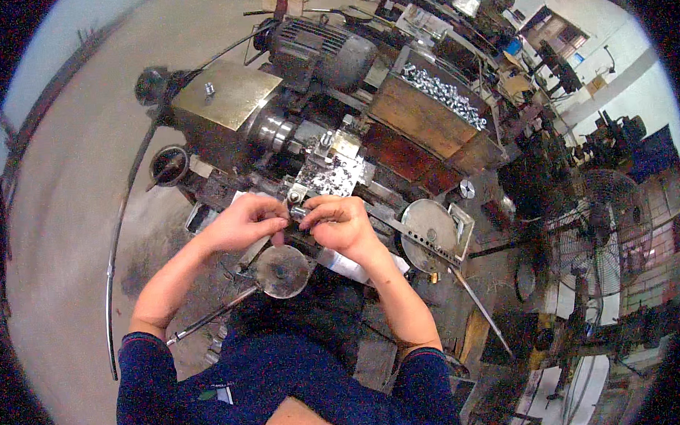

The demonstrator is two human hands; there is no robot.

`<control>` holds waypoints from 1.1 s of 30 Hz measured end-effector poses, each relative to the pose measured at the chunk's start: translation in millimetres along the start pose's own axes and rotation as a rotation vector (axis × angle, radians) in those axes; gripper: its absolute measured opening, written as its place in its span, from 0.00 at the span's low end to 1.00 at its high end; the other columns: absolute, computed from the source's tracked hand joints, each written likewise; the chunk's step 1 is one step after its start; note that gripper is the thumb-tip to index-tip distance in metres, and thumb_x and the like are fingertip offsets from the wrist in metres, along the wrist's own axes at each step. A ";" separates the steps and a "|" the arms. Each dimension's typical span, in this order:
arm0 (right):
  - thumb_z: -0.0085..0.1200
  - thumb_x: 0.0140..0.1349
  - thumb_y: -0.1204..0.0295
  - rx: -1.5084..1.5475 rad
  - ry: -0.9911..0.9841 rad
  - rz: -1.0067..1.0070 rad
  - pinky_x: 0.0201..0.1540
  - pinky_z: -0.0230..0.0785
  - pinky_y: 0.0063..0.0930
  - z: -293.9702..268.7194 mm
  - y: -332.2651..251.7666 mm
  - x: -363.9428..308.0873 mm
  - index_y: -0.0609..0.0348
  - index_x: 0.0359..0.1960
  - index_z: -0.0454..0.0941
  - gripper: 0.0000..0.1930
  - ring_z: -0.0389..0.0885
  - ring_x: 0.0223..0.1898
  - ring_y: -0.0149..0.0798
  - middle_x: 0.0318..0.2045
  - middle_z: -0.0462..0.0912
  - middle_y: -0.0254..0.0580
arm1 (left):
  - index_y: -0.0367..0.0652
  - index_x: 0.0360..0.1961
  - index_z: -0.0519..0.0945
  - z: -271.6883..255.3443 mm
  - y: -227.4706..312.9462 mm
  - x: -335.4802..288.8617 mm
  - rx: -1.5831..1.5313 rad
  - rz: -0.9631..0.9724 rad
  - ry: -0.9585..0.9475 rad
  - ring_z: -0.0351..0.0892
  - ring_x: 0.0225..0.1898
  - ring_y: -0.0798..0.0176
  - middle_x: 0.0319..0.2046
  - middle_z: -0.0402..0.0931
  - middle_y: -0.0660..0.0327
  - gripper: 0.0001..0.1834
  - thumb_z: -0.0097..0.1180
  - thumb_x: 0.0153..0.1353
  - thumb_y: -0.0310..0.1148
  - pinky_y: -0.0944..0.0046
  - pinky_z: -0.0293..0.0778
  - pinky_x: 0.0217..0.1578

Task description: The person operates a manual lathe by loading metal components into the machine, using a lever to perform the machining operation, and placing the finished parts into a metal basket.

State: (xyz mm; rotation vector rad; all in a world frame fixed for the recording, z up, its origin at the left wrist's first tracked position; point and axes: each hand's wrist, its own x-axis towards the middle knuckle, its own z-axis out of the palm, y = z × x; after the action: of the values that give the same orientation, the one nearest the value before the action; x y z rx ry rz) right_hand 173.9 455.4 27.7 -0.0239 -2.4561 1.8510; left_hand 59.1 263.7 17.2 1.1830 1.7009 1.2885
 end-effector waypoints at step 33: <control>0.52 0.32 0.70 -0.723 0.184 0.062 0.32 0.70 0.37 9.9 26.7 156.0 0.70 0.14 0.73 0.12 0.78 0.26 0.55 0.20 0.76 0.61 | 0.38 0.35 0.73 -142.4 -137.6 -246.1 1.029 -0.744 0.865 0.76 0.31 0.42 0.24 0.75 0.46 0.14 0.53 0.49 0.35 0.50 0.71 0.31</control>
State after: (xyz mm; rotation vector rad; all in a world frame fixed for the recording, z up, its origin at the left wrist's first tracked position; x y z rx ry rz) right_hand 16.9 461.4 6.0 -0.2906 -2.8454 0.8315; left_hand -18.6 -27.7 -76.9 0.2377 3.2197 0.3722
